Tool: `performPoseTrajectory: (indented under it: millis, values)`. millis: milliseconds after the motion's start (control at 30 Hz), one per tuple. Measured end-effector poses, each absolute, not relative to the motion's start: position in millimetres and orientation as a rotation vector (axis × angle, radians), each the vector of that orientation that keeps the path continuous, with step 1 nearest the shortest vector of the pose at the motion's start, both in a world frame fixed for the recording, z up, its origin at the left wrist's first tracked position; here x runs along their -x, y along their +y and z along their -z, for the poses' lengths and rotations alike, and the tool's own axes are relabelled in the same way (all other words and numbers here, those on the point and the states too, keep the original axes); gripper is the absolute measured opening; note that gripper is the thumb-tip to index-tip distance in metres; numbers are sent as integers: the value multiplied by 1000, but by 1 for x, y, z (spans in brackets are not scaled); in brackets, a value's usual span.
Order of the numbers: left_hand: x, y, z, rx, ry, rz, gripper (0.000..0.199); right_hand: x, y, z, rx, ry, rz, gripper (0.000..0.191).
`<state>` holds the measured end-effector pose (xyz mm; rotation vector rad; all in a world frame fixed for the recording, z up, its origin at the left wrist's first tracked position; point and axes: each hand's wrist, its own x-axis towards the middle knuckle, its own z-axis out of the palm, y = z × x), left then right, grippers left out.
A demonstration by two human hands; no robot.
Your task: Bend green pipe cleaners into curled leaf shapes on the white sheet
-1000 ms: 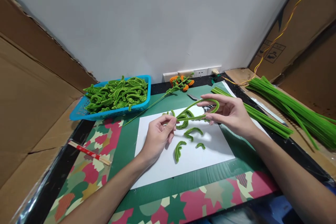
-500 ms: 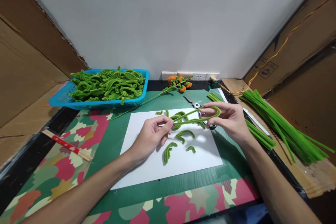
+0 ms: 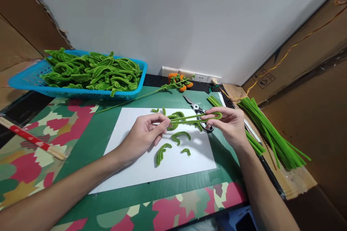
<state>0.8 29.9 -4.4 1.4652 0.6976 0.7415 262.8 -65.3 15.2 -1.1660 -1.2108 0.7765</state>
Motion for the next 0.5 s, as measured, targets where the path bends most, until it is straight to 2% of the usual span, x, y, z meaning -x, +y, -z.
performPoseTrajectory:
  millis: [500]
  values:
    - [1, 30, 4, -1447, 692, -753, 23, -272, -66, -11, 1184, -1229, -744, 18]
